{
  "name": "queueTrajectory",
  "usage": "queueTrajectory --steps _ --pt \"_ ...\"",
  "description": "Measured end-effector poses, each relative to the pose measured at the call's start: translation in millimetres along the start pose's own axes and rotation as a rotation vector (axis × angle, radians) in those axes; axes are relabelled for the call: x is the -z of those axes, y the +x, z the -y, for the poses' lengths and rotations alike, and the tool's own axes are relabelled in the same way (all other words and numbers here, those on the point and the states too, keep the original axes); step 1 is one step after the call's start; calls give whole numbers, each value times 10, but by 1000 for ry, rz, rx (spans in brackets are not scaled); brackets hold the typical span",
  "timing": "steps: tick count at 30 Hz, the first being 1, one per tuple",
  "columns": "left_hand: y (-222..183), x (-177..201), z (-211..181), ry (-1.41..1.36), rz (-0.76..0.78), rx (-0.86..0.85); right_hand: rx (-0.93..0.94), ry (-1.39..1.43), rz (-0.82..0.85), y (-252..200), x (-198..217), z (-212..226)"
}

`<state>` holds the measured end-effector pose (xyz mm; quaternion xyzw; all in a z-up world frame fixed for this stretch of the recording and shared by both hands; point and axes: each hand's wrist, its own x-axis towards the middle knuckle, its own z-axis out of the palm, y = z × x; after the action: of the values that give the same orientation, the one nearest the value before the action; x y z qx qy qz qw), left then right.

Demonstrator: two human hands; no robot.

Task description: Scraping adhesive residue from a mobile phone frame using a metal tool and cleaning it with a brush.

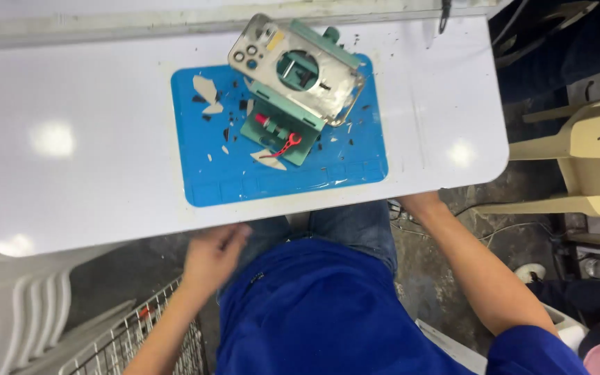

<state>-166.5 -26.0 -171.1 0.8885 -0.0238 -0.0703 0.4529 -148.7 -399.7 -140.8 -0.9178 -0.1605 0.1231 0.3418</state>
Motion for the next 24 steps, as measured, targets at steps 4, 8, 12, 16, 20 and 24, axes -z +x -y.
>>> queueTrajectory --steps 4,8,12,16,20,24 --pt "-26 1 -402 125 553 -320 -117 172 -5 25 262 -103" --pt "100 -14 -236 30 282 -195 -291 169 169 46 547 0" --pt "239 -11 -486 116 232 -243 -43 -493 -7 -310 363 -513" --pt "14 -212 287 316 357 -617 84 -137 243 -412 800 336" --pt "105 120 -155 102 339 -248 43 -10 -183 -381 1275 586" --pt "-169 31 7 292 463 -653 -580 -100 -492 -13 1637 566"
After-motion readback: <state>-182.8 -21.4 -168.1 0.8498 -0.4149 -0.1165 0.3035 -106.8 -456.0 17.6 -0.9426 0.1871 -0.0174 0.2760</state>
